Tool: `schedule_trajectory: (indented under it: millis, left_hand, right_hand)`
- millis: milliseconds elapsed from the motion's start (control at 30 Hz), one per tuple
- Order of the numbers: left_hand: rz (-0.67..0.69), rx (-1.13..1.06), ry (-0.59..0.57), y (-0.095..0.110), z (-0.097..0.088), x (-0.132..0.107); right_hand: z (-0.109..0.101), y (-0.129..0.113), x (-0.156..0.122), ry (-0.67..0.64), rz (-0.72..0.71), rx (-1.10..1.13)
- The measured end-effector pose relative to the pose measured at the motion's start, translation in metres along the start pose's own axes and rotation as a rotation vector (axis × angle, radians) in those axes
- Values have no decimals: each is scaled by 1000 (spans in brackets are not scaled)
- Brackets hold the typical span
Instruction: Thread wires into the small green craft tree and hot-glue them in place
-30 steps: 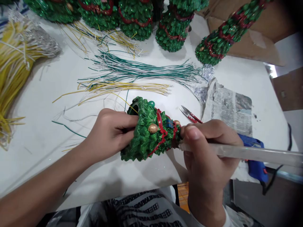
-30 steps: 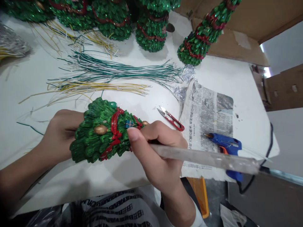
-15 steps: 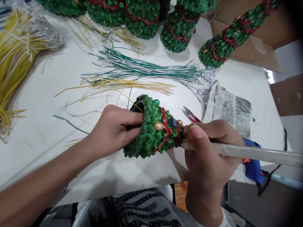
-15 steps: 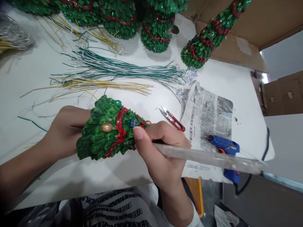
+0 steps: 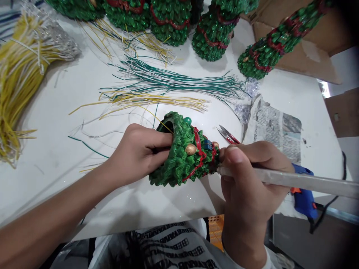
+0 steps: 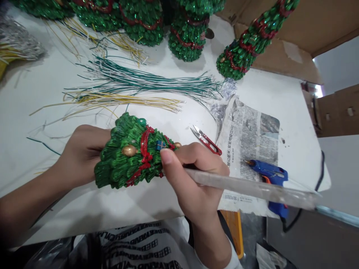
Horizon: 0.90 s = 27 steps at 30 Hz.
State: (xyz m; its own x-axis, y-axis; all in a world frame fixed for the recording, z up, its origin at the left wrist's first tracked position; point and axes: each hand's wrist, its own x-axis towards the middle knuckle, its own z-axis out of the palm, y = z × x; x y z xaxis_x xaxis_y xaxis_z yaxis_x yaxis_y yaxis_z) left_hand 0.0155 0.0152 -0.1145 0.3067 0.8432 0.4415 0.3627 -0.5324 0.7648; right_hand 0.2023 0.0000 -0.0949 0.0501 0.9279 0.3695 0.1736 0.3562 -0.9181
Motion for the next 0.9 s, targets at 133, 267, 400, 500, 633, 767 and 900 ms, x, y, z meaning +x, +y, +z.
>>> schedule_trajectory:
  millis: [133, 267, 400, 500, 633, 767, 900]
  left_hand:
    - [17, 27, 3, -1, 1, 1]
    - [19, 44, -3, -2, 1, 1]
    - [24, 40, 3, -1, 1, 0]
    - [20, 45, 0, -1, 0, -1]
    - [29, 47, 5, -1, 1, 0]
    - [35, 48, 1, -1, 1, 1]
    - [28, 44, -2, 0, 0, 2]
  right_hand:
    - [0, 1, 0, 37, 3, -3]
    - [-1, 1, 0, 10, 21, 36]
    - [-2, -1, 1, 22, 27, 30]
    - [-1, -2, 1, 5, 13, 14]
    - [0, -2, 1, 25, 38, 9]
    - [0, -2, 0, -6, 40, 41]
    - [-1, -3, 0, 9, 44, 16]
